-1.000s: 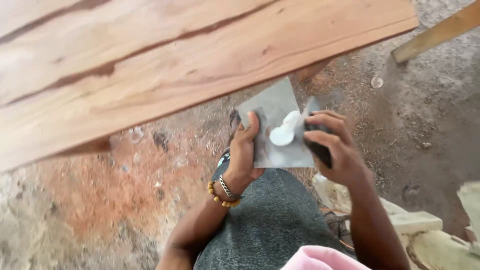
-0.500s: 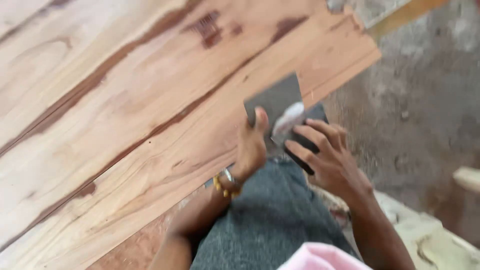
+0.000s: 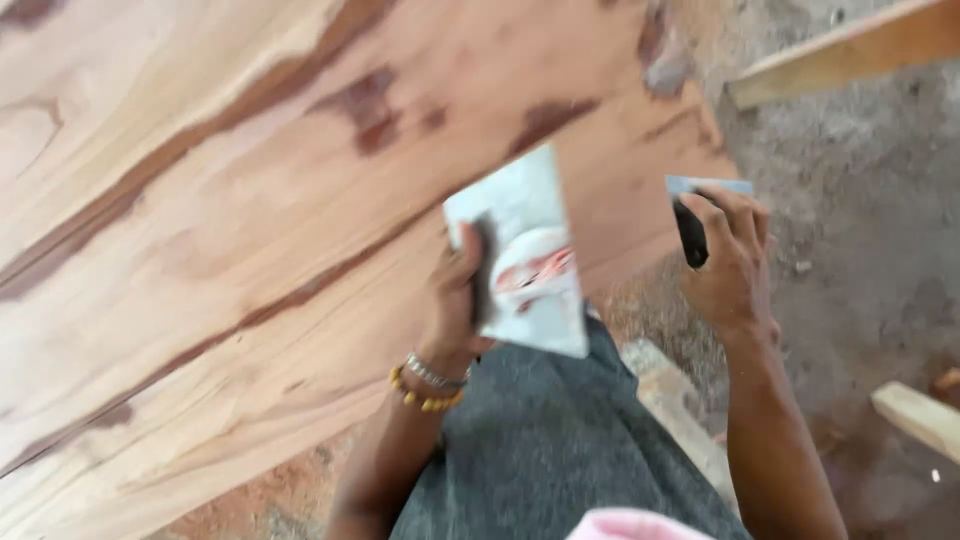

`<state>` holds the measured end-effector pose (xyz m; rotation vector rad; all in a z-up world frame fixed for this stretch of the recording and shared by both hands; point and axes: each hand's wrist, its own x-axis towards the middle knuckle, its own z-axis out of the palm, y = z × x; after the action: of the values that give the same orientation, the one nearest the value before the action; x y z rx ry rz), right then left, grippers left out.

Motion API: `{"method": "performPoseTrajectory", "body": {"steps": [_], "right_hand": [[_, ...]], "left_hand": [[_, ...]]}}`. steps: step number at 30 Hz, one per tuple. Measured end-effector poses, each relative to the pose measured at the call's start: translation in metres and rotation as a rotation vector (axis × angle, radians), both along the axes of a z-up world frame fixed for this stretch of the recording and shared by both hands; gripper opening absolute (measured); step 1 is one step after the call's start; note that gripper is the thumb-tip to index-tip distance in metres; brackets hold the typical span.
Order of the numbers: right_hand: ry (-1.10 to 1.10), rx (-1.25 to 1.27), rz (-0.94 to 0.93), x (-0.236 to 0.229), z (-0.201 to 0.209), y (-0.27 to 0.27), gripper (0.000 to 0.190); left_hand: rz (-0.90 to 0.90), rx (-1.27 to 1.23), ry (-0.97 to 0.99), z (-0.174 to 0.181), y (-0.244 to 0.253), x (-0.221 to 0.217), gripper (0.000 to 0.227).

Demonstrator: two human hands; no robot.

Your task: Applying and smoothing wood filler into the seams and gaps of a wooden surface using putty knives.

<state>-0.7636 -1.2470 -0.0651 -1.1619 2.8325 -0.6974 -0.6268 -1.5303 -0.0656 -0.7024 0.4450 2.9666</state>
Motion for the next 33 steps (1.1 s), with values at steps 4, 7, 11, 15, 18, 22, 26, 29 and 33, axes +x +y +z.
{"method": "performPoseTrajectory", "body": {"steps": [4, 7, 11, 15, 18, 22, 26, 29, 33], "right_hand": [[0.012, 0.269, -0.184, -0.107, -0.066, 0.018, 0.07], [-0.045, 0.339, -0.108, -0.167, -0.108, 0.007, 0.081], [-0.099, 0.385, -0.02, -0.196, -0.122, 0.007, 0.079], [-0.068, 0.41, 0.091, -0.213, -0.123, 0.007, 0.066], [-0.071, 0.409, 0.141, -0.215, -0.112, 0.002, 0.066], [-0.134, 0.397, 0.191, -0.215, -0.111, 0.011, 0.06], [-0.119, 0.418, 0.215, -0.217, -0.113, 0.007, 0.061], [-0.037, 0.462, 0.224, -0.219, -0.119, 0.006, 0.063], [-0.073, 0.347, 0.168, -0.211, -0.134, 0.009, 0.07]], "left_hand": [[0.145, -0.17, -0.124, 0.01, 0.003, -0.023, 0.06], [0.246, -0.156, -0.203, 0.004, 0.014, -0.036, 0.06], [0.341, -0.117, -0.265, 0.0, 0.037, -0.032, 0.059], [0.4, -0.126, -0.376, -0.008, 0.055, -0.034, 0.059], [0.423, -0.129, -0.375, 0.002, 0.062, -0.046, 0.059], [0.462, -0.151, -0.371, 0.011, 0.06, -0.062, 0.059], [0.472, -0.139, -0.389, 0.01, 0.06, -0.069, 0.06], [0.466, -0.15, -0.376, 0.011, 0.06, -0.076, 0.06], [0.464, -0.136, -0.364, 0.007, 0.064, -0.088, 0.06]]}}
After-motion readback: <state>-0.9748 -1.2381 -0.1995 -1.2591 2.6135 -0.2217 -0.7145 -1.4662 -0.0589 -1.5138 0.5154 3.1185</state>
